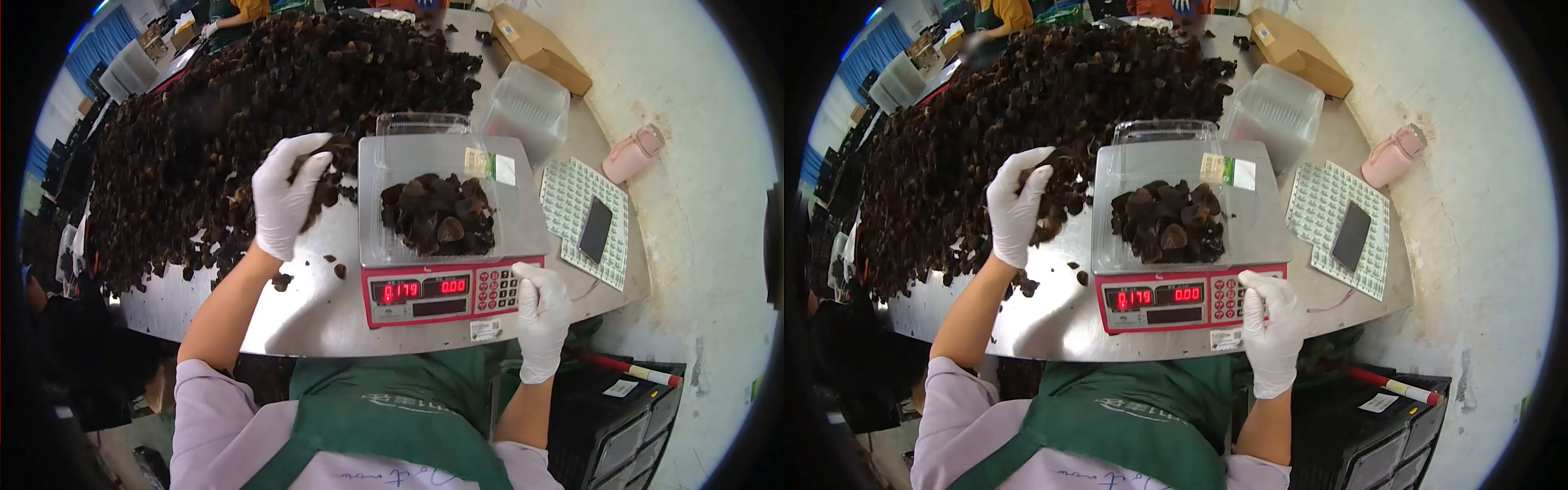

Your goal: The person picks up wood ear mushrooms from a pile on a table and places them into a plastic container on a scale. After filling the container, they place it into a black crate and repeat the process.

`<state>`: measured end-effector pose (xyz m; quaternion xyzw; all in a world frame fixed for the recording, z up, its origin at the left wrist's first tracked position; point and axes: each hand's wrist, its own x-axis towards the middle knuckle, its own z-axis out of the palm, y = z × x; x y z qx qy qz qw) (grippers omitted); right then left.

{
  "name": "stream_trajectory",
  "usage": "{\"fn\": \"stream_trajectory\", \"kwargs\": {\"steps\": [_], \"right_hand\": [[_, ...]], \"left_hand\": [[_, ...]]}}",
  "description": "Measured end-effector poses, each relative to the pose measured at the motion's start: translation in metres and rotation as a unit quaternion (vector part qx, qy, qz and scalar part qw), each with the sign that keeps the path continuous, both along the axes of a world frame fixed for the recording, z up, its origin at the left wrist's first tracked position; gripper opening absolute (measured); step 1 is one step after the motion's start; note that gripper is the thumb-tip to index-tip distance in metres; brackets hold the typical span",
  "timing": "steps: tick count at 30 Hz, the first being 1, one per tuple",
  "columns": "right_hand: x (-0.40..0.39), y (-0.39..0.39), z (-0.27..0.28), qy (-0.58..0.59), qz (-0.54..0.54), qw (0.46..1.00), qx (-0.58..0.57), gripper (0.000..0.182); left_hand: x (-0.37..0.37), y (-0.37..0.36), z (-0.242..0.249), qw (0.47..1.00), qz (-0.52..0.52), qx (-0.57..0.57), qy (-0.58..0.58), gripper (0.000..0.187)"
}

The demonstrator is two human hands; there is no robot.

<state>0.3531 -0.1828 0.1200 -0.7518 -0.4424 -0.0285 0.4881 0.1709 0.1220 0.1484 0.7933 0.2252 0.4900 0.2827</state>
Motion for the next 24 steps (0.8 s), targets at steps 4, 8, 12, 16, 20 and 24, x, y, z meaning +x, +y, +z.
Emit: {"fn": "stream_trajectory", "kwargs": {"steps": [4, 8, 12, 16, 20, 24], "right_hand": [[0.005, -0.008, -0.006, -0.045, -0.033, 0.998, -0.024, 0.011], [0.005, -0.002, -0.003, -0.024, -0.029, 0.999, -0.005, 0.012], [-0.001, 0.010, 0.001, -0.038, -0.012, 0.999, -0.003, 0.011], [-0.003, 0.022, 0.005, -0.061, 0.012, 0.998, 0.013, 0.013], [0.006, 0.031, 0.022, -0.031, 0.003, 0.999, -0.015, 0.012], [0.048, 0.056, 0.021, 0.128, 0.039, 0.991, -0.016, 0.020]], "left_hand": [[-0.057, 0.027, -0.065, 0.982, 0.000, 0.063, 0.176, 0.019], [-0.080, 0.024, -0.087, 0.928, -0.009, 0.116, 0.353, 0.024], [-0.050, -0.002, -0.048, 0.985, -0.020, 0.049, 0.162, 0.023], [-0.009, -0.034, -0.014, 0.989, -0.109, -0.011, 0.098, 0.018], [0.006, -0.058, -0.008, 0.979, -0.142, -0.135, 0.058, 0.017], [-0.010, -0.080, -0.030, 0.984, -0.070, -0.152, 0.054, 0.030]]}}
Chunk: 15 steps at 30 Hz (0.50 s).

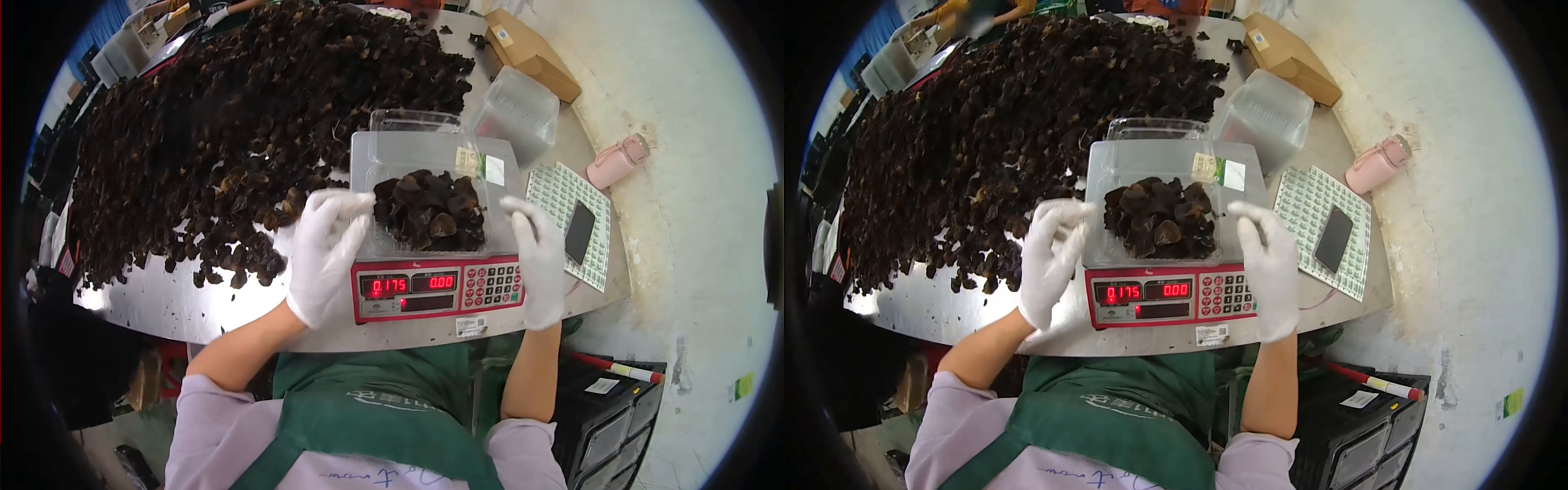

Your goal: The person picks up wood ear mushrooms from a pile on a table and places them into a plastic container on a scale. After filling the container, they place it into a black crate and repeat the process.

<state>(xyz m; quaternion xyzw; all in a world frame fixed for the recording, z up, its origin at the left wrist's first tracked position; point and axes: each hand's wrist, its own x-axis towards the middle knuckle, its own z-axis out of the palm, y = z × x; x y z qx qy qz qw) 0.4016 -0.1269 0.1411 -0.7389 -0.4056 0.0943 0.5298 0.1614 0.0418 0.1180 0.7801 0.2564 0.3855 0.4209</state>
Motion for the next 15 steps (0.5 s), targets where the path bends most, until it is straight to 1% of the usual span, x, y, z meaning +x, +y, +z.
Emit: {"fn": "stream_trajectory", "kwargs": {"steps": [1, 2, 3, 4, 5, 6, 7, 8, 9, 10, 11, 12, 13, 14, 15], "right_hand": [[0.012, 0.010, 0.002, 0.033, 0.016, 0.999, -0.028, 0.027], [0.023, 0.024, 0.000, 0.033, 0.014, 0.999, -0.023, 0.027], [0.035, 0.040, -0.006, 0.146, 0.038, 0.989, 0.003, 0.030], [0.047, 0.055, -0.012, 0.257, 0.064, 0.964, 0.030, 0.033], [0.060, 0.070, -0.017, 0.256, 0.064, 0.964, 0.035, 0.033], [0.074, 0.085, -0.022, 0.360, 0.101, 0.927, 0.033, 0.035], [0.085, 0.097, -0.023, 0.459, 0.138, 0.877, 0.031, 0.036], [0.094, 0.105, -0.021, 0.457, 0.139, 0.878, 0.035, 0.036], [0.102, 0.111, -0.019, 0.494, 0.168, 0.853, 0.021, 0.039], [0.101, 0.113, -0.013, 0.531, 0.195, 0.825, 0.007, 0.042], [0.100, 0.110, -0.008, 0.531, 0.194, 0.825, 0.010, 0.042], [0.099, 0.103, -0.002, 0.462, 0.166, 0.871, 0.018, 0.047], [0.094, 0.096, 0.002, 0.390, 0.136, 0.910, 0.027, 0.053], [0.089, 0.085, -0.001, 0.391, 0.130, 0.911, 0.033, 0.053], [0.081, 0.070, -0.007, 0.290, 0.189, 0.938, 0.028, 0.056]], "left_hand": [[-0.003, -0.009, -0.005, 0.999, 0.028, 0.031, 0.015, 0.037], [-0.004, -0.016, -0.012, 0.996, 0.056, 0.062, 0.029, 0.045], [-0.003, -0.023, -0.017, 0.998, 0.047, 0.040, 0.030, 0.062], [-0.001, -0.027, -0.017, 0.999, 0.023, 0.002, 0.023, 0.075], [0.003, -0.030, -0.023, 0.999, 0.021, -0.023, 0.021, 0.078], [0.008, -0.032, -0.026, 0.998, 0.020, -0.048, 0.019, 0.081], [0.012, -0.033, -0.019, 0.999, 0.019, -0.043, 0.017, 0.081], [0.015, -0.036, -0.009, 0.992, 0.025, -0.121, 0.032, 0.081], [0.017, -0.036, -0.002, 0.978, 0.029, -0.200, 0.048, 0.081], [0.018, -0.033, -0.002, 0.979, 0.027, -0.197, 0.049, 0.081], [0.018, -0.030, -0.002, 0.976, 0.016, -0.218, 0.010, 0.079], [0.019, -0.026, -0.004, 0.971, 0.004, -0.239, -0.027, 0.077], [0.015, -0.018, -0.010, 0.969, -0.022, -0.246, -0.031, 0.074], [0.010, -0.010, -0.009, 0.969, -0.029, -0.243, -0.027, 0.074], [0.004, 0.000, -0.005, 0.933, -0.048, -0.357, -0.025, 0.073]]}}
